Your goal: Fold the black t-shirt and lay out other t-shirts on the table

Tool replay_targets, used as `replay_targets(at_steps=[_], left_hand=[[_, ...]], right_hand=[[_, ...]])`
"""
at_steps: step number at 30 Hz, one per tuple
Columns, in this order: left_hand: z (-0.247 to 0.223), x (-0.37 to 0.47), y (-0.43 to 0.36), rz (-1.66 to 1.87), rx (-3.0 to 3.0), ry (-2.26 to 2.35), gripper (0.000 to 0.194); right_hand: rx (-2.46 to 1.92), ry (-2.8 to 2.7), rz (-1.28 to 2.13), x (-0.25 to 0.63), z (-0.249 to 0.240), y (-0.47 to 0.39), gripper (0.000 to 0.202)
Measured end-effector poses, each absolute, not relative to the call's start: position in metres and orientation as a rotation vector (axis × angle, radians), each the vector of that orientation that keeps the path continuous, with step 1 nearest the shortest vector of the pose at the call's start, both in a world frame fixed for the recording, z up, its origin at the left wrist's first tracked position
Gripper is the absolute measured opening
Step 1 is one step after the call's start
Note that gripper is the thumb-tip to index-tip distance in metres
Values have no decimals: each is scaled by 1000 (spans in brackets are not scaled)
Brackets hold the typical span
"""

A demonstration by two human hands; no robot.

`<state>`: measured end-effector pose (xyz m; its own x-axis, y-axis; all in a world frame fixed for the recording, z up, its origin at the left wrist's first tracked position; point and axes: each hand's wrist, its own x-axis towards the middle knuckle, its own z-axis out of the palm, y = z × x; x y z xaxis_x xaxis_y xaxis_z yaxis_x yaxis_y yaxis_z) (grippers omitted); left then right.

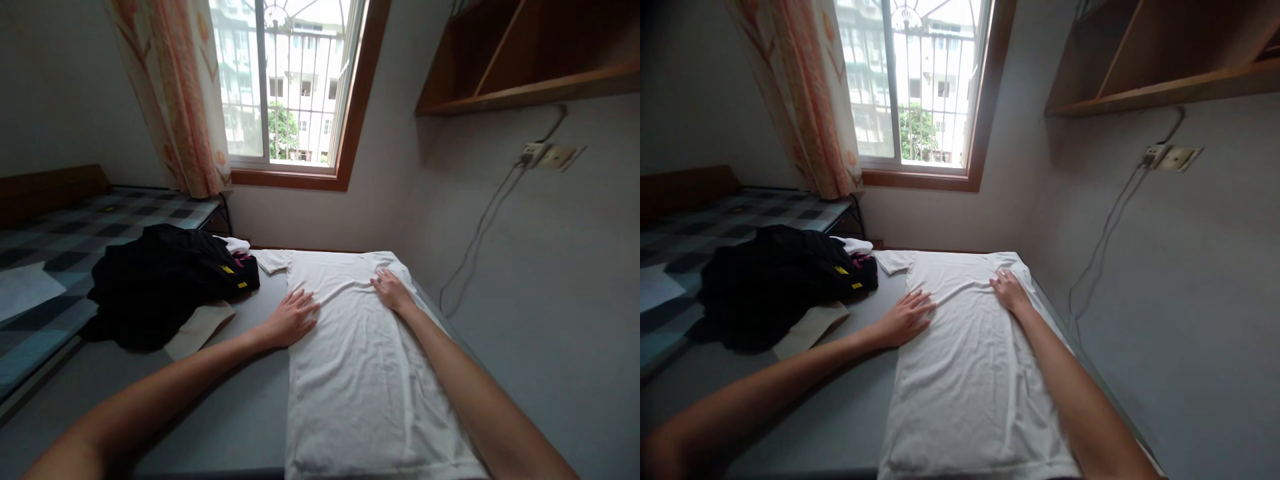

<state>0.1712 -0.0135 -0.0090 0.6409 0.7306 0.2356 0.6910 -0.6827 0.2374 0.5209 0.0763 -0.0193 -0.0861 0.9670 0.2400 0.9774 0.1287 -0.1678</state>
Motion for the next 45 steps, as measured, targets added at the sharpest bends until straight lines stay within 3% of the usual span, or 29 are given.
replay_targets(at_steps=[5,17,24,34,45], left_hand=[[-8,160,-26,301,2746,1187,60],[-4,137,-59,215,2768,1208,63],[0,133,-69,438,2719,1226,57],[8,134,-81,164,2763,1142,70],[12,132,-99,141,2769,1118,72]], right_hand=[[-2025,-2178,-74,539,-22,30,64],[-2079,-2253,-66,523,-16,-7,60],[-1942,-2144,-104,541,-14,-23,61],[-1956,-2260,-95,579,-37,-82,68],[-2023,-2250,-93,575,-30,-91,68]])
